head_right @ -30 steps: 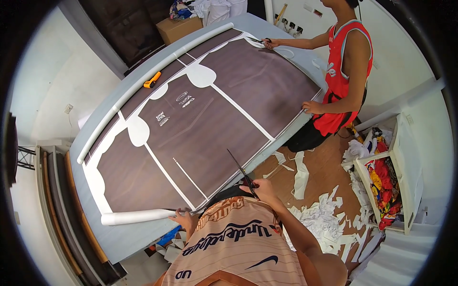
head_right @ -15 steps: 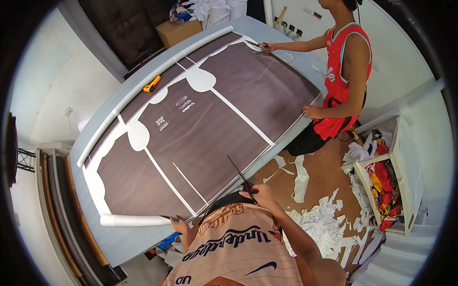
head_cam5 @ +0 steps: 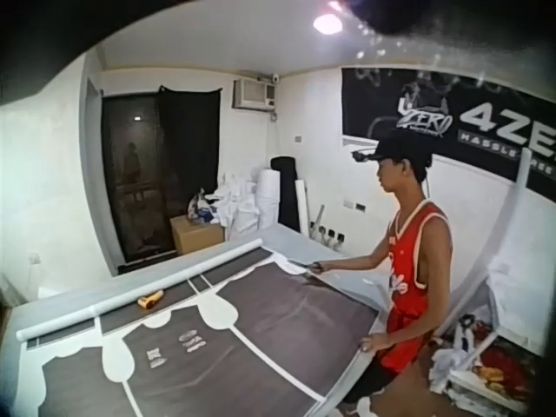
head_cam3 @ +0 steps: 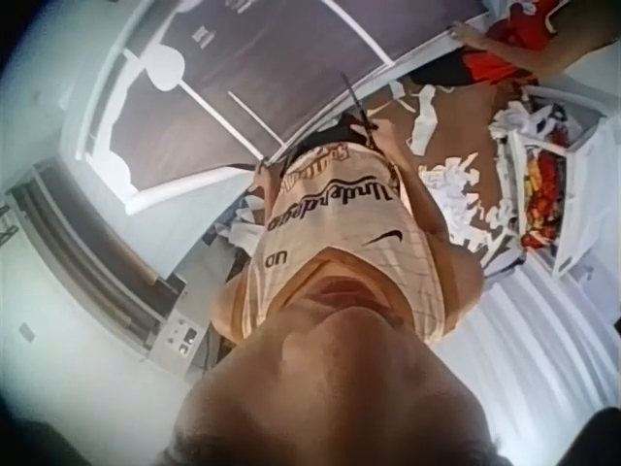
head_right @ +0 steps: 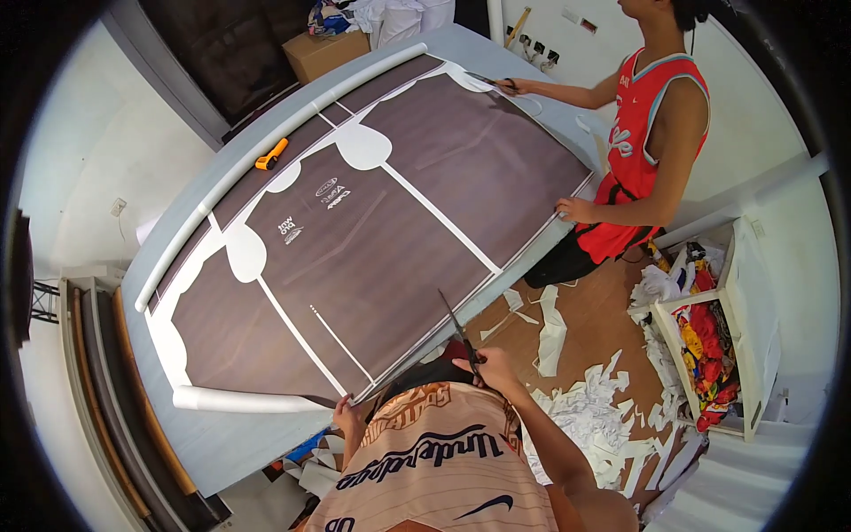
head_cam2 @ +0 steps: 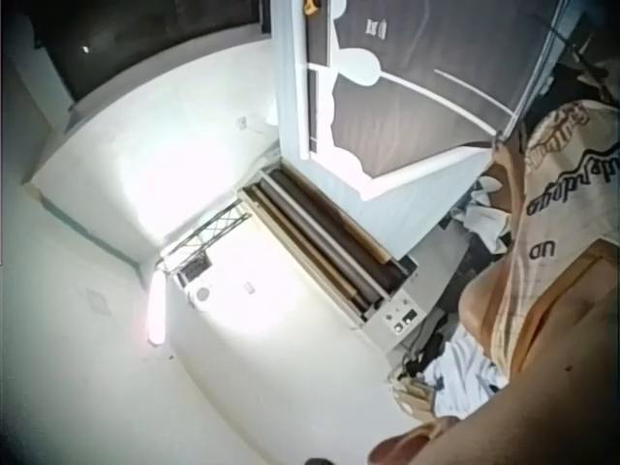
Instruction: Cutting out design patterns from a sheet of fabric or vinyl using scissors on a workbench.
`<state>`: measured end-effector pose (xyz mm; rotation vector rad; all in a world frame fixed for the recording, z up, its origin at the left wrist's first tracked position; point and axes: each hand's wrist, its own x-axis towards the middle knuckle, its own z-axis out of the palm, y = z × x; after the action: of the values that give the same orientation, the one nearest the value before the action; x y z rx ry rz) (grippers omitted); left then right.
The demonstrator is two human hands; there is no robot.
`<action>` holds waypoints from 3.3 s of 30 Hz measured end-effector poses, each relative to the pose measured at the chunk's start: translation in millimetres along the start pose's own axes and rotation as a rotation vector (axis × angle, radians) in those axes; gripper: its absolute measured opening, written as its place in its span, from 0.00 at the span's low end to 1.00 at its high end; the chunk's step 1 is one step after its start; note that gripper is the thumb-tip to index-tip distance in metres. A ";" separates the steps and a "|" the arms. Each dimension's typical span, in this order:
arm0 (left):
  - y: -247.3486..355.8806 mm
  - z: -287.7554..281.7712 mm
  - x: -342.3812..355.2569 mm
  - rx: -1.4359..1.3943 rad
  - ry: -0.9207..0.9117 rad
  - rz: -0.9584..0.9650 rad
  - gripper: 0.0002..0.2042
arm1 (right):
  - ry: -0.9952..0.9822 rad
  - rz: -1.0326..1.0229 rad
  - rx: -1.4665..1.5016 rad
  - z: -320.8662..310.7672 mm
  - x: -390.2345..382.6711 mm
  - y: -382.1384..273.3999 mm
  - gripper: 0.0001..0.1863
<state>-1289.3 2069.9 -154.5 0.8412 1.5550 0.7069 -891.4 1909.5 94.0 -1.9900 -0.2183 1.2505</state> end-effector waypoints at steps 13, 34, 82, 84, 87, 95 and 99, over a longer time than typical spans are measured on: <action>88.9 150.9 -1.9 -0.264 -0.225 -0.201 0.14 | 0.075 0.116 0.018 -70.3 20.2 28.5 0.25; 14.1 603.4 -44.8 -0.295 -0.199 -0.216 0.13 | -0.334 0.218 0.199 -223.8 286.2 98.4 0.21; 36.0 601.1 -52.4 -0.296 -0.231 -0.289 0.12 | -0.369 -0.078 0.195 -196.8 368.8 48.5 0.18; 37.0 600.7 -55.1 -0.336 -0.229 -0.303 0.12 | -0.374 -0.068 0.194 -192.9 370.7 41.3 0.18; 35.7 597.6 -56.9 -0.274 -0.239 -0.287 0.11 | -0.366 -0.041 0.245 -187.0 377.5 36.8 0.18; 40.3 600.5 -48.3 -0.382 -0.285 -0.267 0.09 | -0.365 -0.200 0.252 -166.9 421.7 31.3 0.19; 35.2 597.0 -46.4 -0.371 -0.271 -0.284 0.09 | -0.390 -0.090 0.254 -158.4 429.8 11.9 0.20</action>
<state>-691.0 2042.0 -186.1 0.4092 1.2178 0.6188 -545.8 2038.1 -177.8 -1.4962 -0.3170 1.5181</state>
